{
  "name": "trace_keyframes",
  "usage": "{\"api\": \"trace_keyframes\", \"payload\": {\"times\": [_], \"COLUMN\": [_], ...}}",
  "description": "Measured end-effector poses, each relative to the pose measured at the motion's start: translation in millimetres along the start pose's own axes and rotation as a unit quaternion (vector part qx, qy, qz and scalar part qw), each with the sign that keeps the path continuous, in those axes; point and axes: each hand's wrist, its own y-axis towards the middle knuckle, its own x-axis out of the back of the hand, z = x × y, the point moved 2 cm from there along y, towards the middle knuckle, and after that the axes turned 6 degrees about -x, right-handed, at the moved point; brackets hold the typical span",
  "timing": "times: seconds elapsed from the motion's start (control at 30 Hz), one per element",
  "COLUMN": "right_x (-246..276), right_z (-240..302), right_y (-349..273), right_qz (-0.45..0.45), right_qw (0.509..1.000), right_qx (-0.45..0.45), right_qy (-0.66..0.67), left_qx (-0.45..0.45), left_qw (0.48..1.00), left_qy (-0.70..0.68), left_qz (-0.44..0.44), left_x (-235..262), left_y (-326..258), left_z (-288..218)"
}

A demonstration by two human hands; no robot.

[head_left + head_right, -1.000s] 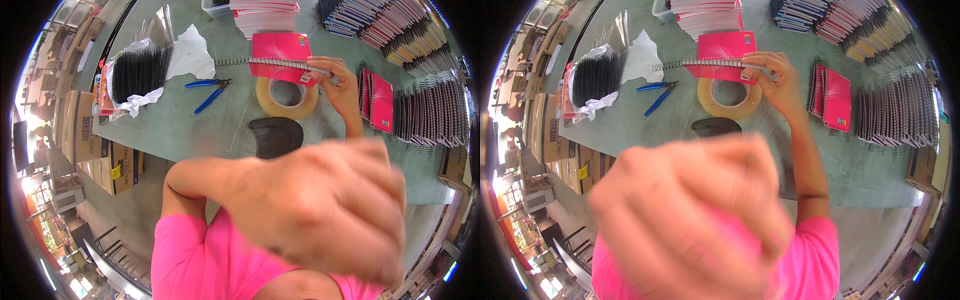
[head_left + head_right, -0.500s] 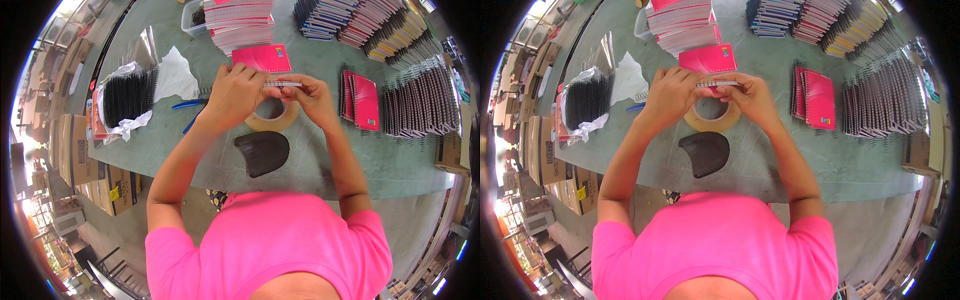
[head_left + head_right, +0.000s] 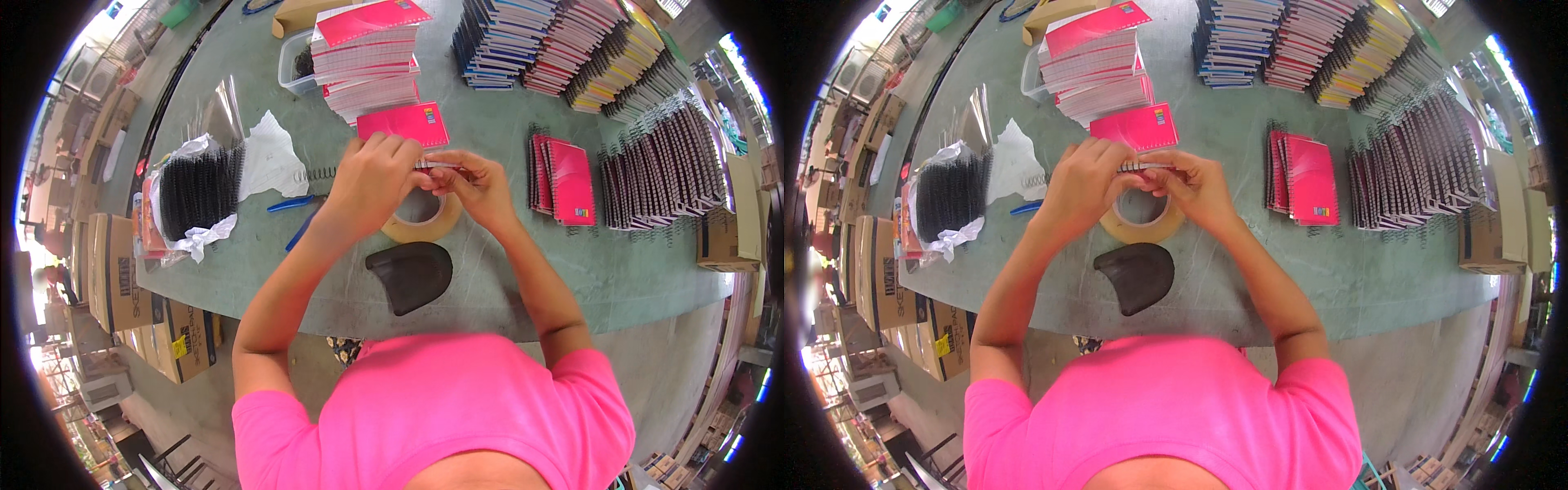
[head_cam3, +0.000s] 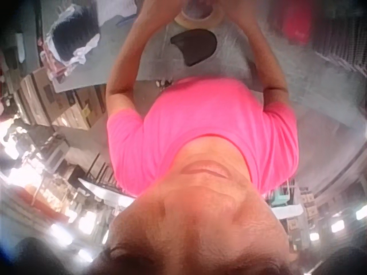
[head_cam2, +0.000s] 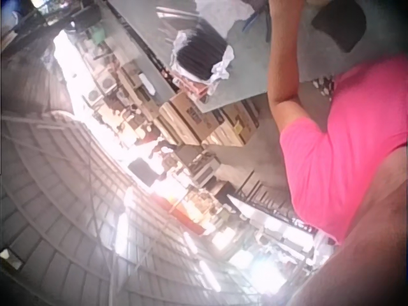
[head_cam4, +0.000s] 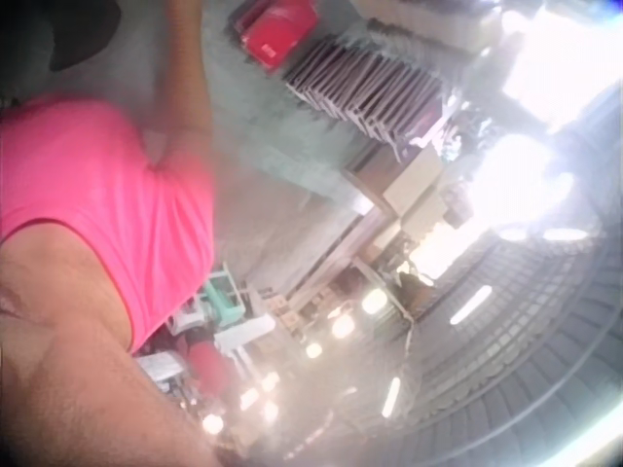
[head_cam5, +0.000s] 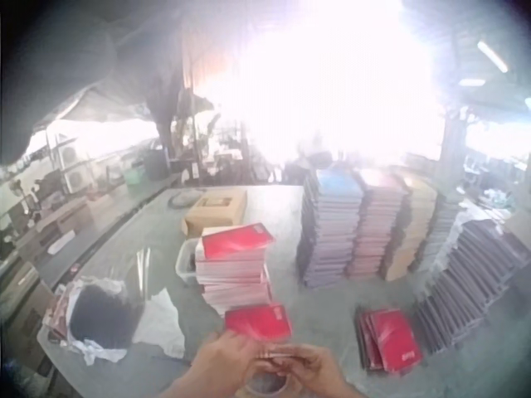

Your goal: The person assembles notebooks by threading wire coils through the punched edges of paper stacks and notebook covers, then uses shears to cut the excess wire.

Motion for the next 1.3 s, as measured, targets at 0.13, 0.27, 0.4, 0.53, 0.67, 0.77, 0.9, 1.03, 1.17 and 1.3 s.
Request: {"api": "trace_keyframes", "payload": {"times": [0.13, 0.27, 0.4, 0.53, 0.67, 0.77, 0.9, 1.03, 1.17, 1.3], "right_x": [-2, -6, 1, -4, -6, -5, -2, -2, -1, -2], "right_z": [-1, 0, 1, 5, 12, 7, 2, -3, -3, 4], "right_y": [0, 5, 3, 7, 3, 2, 0, -4, -4, -10], "right_qz": [0.001, -0.029, -0.030, -0.037, -0.050, -0.054, -0.071, -0.068, -0.075, -0.077], "right_qw": [1.000, 0.999, 0.999, 0.996, 0.997, 0.997, 0.997, 0.998, 0.997, 0.996], "right_qx": [-0.013, -0.013, -0.038, -0.072, -0.050, -0.029, 0.008, -0.001, 0.014, -0.038], "right_qy": [0.009, 0.033, -0.015, -0.038, -0.016, -0.051, 0.000, 0.005, 0.028, 0.012], "left_qx": [0.024, -0.003, 0.016, 0.007, -0.004, 0.005, 0.005, -0.001, 0.009, 0.006], "left_qw": [0.999, 0.997, 0.998, 0.995, 0.996, 0.997, 0.999, 0.998, 0.999, 0.999], "left_qy": [-0.014, 0.076, 0.049, 0.085, 0.084, 0.079, 0.052, 0.062, 0.034, 0.038], "left_qz": [0.029, -0.021, 0.041, 0.043, -0.021, 0.016, -0.014, -0.003, -0.027, 0.026], "left_x": [-1, -1, 6, 14, 5, 9, 6, 4, 1, -2], "left_y": [-4, 5, 0, 4, -5, 1, 4, 4, 12, 6], "left_z": [2, -6, -5, -7, 0, -2, -9, -6, -11, -3]}}
